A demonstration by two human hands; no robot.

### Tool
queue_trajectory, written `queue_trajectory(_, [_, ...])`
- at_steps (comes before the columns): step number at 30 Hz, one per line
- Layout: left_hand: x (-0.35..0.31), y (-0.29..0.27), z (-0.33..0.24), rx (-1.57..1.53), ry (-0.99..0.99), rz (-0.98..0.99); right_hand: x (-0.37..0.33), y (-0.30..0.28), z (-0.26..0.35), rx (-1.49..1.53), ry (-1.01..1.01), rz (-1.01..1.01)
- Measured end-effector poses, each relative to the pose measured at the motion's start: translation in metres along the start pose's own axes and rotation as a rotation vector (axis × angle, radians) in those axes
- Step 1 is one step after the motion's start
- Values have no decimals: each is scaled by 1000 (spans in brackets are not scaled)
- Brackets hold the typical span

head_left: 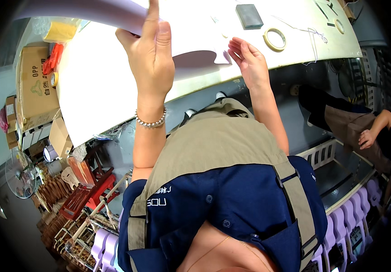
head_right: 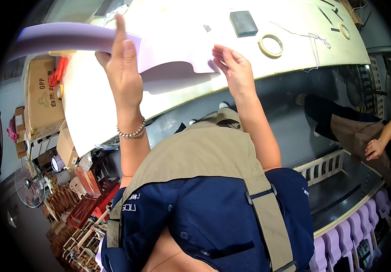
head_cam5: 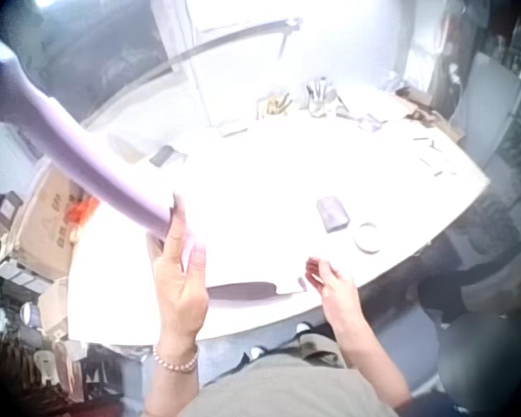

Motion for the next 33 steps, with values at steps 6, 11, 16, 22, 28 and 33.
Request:
queue_trajectory(6, [-30,-49,25,-237,-34,-187,-10,-29,-30,-99,64,-297])
queue_trajectory(11, [-60,-94,58,-495,-168,-528,-16,-24,-80,-149,171,-143])
queue_trajectory(16, [-95,-142,132,-890,-604,-850,-18,19,-101,-264,219,198])
queue_trajectory(22, [-156,-152,155,-954,-996,-1052,-9,59,-99,-362,177,357])
queue_trajectory(28, [-198,-148,160,-1029,-1099,-977,-18,66,-91,-311,205,382])
queue_trajectory(33, [-205,-151,154,-963,-1082,-938,-26,63,-90,-306,219,400])
Point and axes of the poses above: each hand's wrist, its own x-axis towards the middle knuckle, its own y-axis out of the palm, z = x × y, the point moved 4 cm from there along x, towards the middle knuckle, and after that the axes turned 11 degrees about -x, right-handed, at the moved point
